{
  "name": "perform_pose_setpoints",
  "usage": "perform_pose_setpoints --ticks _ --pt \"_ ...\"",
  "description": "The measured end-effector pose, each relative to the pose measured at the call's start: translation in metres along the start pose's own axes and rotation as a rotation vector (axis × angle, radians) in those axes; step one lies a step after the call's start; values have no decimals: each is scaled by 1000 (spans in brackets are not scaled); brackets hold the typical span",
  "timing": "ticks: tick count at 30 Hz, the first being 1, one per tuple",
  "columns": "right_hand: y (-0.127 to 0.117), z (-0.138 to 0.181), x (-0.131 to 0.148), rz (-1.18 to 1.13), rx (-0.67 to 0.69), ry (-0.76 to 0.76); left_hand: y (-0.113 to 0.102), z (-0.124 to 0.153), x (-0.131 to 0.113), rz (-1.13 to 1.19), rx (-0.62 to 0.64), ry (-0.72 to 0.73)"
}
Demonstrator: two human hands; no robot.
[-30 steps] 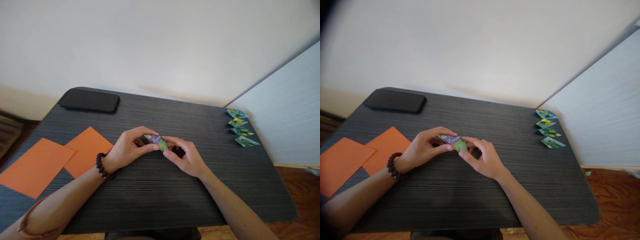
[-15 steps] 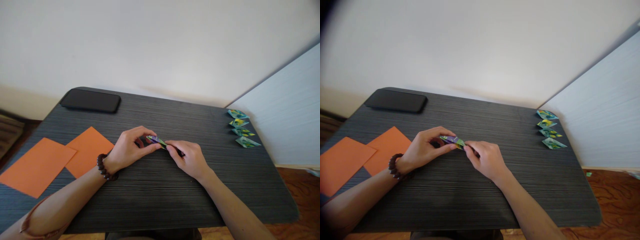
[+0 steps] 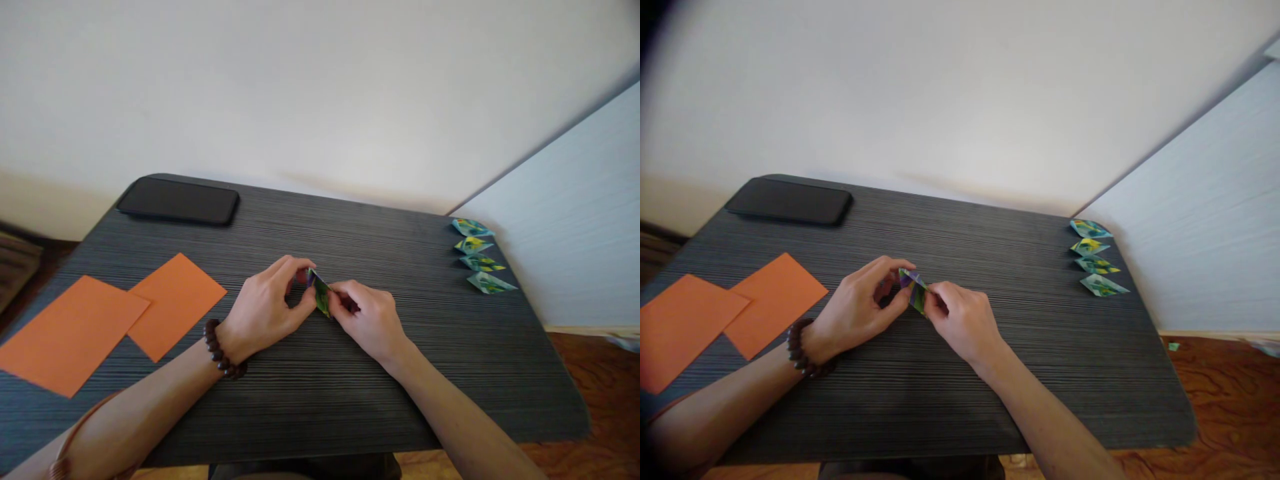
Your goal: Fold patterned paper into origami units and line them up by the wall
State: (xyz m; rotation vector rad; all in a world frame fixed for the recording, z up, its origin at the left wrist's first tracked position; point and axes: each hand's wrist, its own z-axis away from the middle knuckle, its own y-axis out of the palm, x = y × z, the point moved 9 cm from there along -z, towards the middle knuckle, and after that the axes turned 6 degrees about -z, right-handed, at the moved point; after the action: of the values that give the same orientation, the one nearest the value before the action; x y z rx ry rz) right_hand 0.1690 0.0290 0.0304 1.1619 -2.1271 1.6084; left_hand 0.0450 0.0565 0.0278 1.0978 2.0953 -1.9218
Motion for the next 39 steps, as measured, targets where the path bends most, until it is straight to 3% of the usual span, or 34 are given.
perform_pose_setpoints --ticks 6,11,16,27,30,35,39 --pt "9 0 -17 -267 -4 183 9 0 7 -144 87 -126" --pt "11 0 -21 -363 -11 261 8 -1 11 -56 67 -130" --pt "10 0 -18 -249 13 228 6 0 5 2 15 -51" --pt "11 2 -18 -197 32 170 12 -1 10 3 82 -66" --pt "8 1 -13 -256 48 102 13 -2 13 195 121 -106" --pt "1 -1 -9 -367 24 48 27 -1 17 740 314 -286" --pt "-1 -1 -12 -454 -2 62 30 -2 19 1011 347 -327"
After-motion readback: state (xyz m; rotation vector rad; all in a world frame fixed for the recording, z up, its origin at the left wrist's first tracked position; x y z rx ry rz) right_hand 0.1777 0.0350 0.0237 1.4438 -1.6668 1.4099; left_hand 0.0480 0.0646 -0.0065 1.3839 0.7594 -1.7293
